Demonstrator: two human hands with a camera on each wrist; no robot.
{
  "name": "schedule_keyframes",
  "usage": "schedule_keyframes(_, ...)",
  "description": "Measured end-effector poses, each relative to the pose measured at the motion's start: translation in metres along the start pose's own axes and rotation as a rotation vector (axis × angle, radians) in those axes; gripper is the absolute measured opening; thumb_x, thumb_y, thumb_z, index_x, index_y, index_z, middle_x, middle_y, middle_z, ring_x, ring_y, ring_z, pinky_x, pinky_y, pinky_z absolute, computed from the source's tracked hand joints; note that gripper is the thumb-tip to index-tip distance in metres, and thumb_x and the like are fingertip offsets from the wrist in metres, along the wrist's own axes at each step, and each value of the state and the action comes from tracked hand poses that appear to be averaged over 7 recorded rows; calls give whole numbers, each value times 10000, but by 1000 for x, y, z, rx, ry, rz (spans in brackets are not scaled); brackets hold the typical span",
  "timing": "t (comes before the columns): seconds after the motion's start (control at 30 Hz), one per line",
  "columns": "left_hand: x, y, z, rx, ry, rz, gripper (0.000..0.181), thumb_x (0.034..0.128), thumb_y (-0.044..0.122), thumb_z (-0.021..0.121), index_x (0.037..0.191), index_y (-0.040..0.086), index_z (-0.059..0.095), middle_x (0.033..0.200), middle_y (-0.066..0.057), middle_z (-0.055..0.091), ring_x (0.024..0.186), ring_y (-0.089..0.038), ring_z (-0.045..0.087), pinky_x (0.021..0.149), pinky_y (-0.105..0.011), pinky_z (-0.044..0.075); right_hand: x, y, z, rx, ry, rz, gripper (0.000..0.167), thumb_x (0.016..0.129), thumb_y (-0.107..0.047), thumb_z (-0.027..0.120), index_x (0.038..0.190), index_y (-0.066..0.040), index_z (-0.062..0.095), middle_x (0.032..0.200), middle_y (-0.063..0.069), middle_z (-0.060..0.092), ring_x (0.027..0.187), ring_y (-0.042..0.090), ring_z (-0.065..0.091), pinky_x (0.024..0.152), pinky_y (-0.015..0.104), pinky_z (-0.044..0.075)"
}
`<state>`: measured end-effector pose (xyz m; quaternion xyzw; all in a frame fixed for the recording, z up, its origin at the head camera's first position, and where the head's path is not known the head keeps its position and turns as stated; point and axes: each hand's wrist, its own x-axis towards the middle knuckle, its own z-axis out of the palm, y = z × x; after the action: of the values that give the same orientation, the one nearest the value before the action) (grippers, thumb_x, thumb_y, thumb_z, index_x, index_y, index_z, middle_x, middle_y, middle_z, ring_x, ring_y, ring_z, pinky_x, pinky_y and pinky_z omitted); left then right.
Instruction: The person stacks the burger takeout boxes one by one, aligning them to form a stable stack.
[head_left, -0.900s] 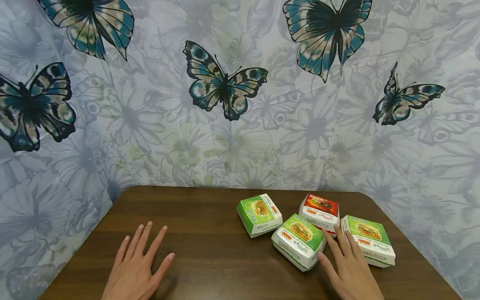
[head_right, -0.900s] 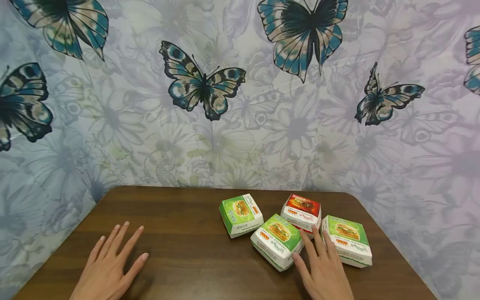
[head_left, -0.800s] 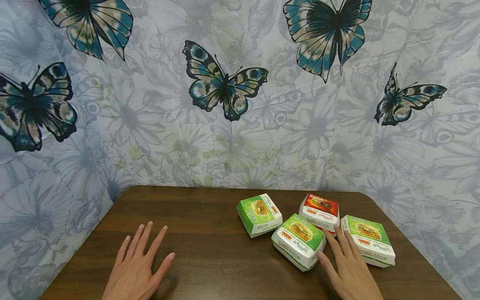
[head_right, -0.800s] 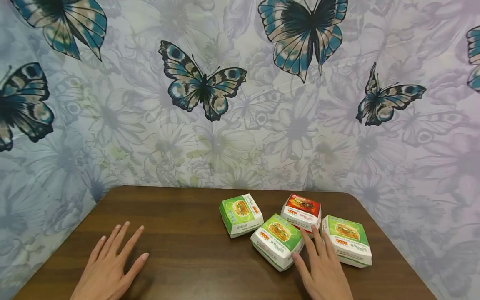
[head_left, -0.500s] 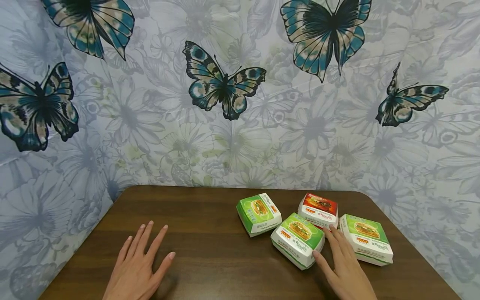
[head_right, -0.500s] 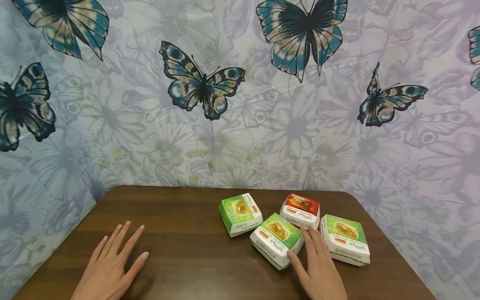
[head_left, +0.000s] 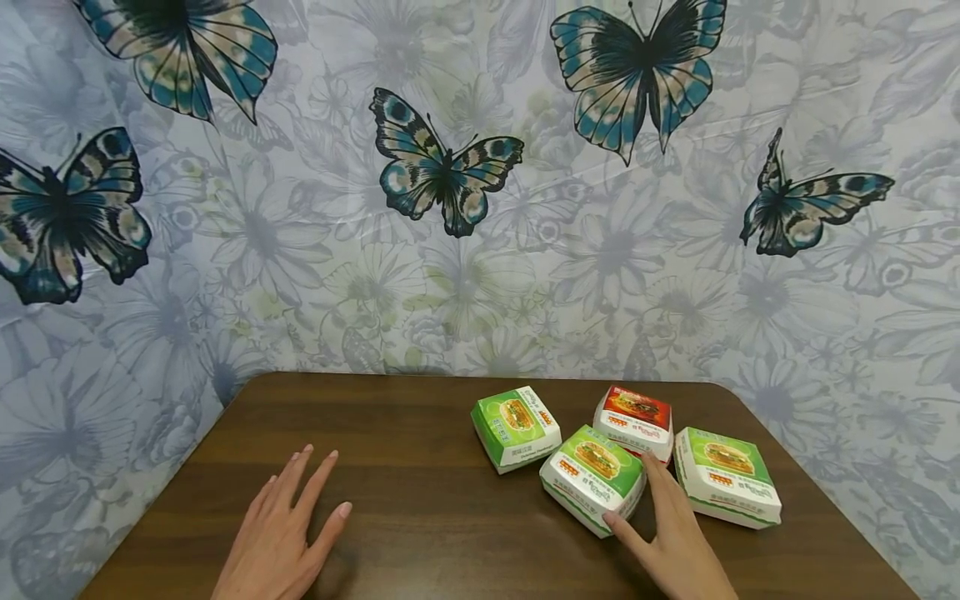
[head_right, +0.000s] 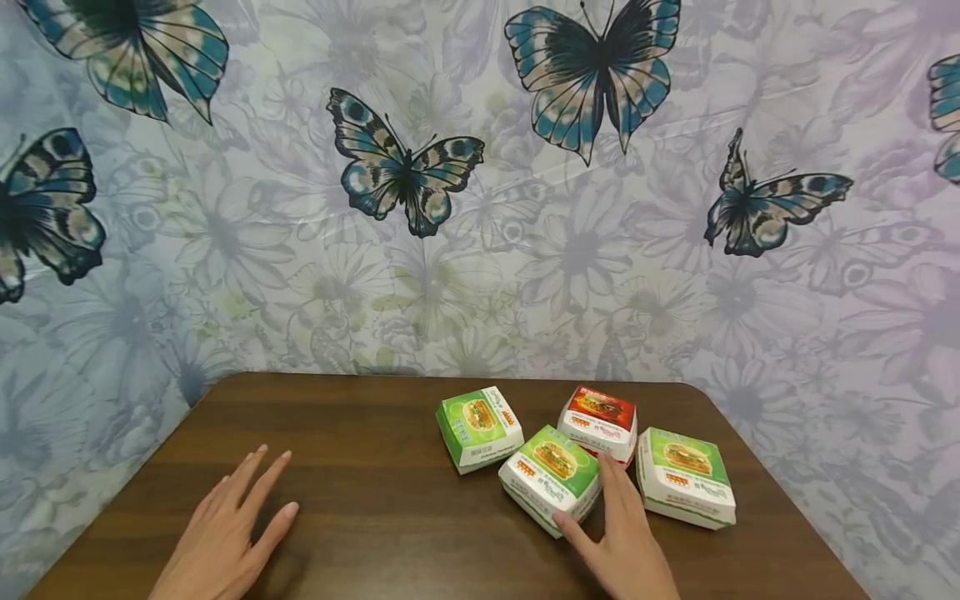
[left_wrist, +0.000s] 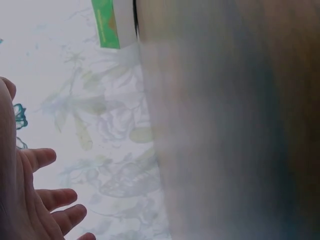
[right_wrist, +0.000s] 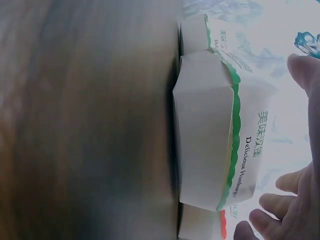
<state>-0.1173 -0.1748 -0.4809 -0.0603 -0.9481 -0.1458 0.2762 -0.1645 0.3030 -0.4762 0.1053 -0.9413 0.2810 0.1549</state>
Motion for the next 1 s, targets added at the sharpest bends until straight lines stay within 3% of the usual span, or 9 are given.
schedule_keyframes(0.13,0,0,3,-54,17,20,667,1015,430,632,1589,174,407,1579,-232,398,1367,-474,460,1036,-671,383,-1,2,5,20,-2,10,1114,913,-589,718,1659,-68,76,1645,292,222,1462,531,269,1062,761,317)
schedule_keyframes(0.33,0,2,6,-139,1,3,645,1042,394,599,1607,182,372,1577,-230,409,1296,-534,512,931,-732,434,1,6,12,53,-8,21,1196,870,-626,745,1664,-85,33,1651,306,197,1469,549,249,1069,772,298)
schedule_keyframes(0.57,-1,4,10,-209,28,17,636,1040,350,613,1612,215,367,1567,-223,433,1283,-522,531,910,-722,456,4,9,16,69,8,14,1230,845,-631,768,1653,-34,57,1647,317,194,1468,554,251,1082,759,296)
schedule_keyframes(1.0,-2,9,14,-300,-15,38,594,1048,296,610,1591,190,392,1564,-199,437,1254,-511,567,865,-717,487,4,11,19,94,-18,47,1256,838,-654,760,1645,-3,50,1661,312,157,1489,550,221,1113,747,272)
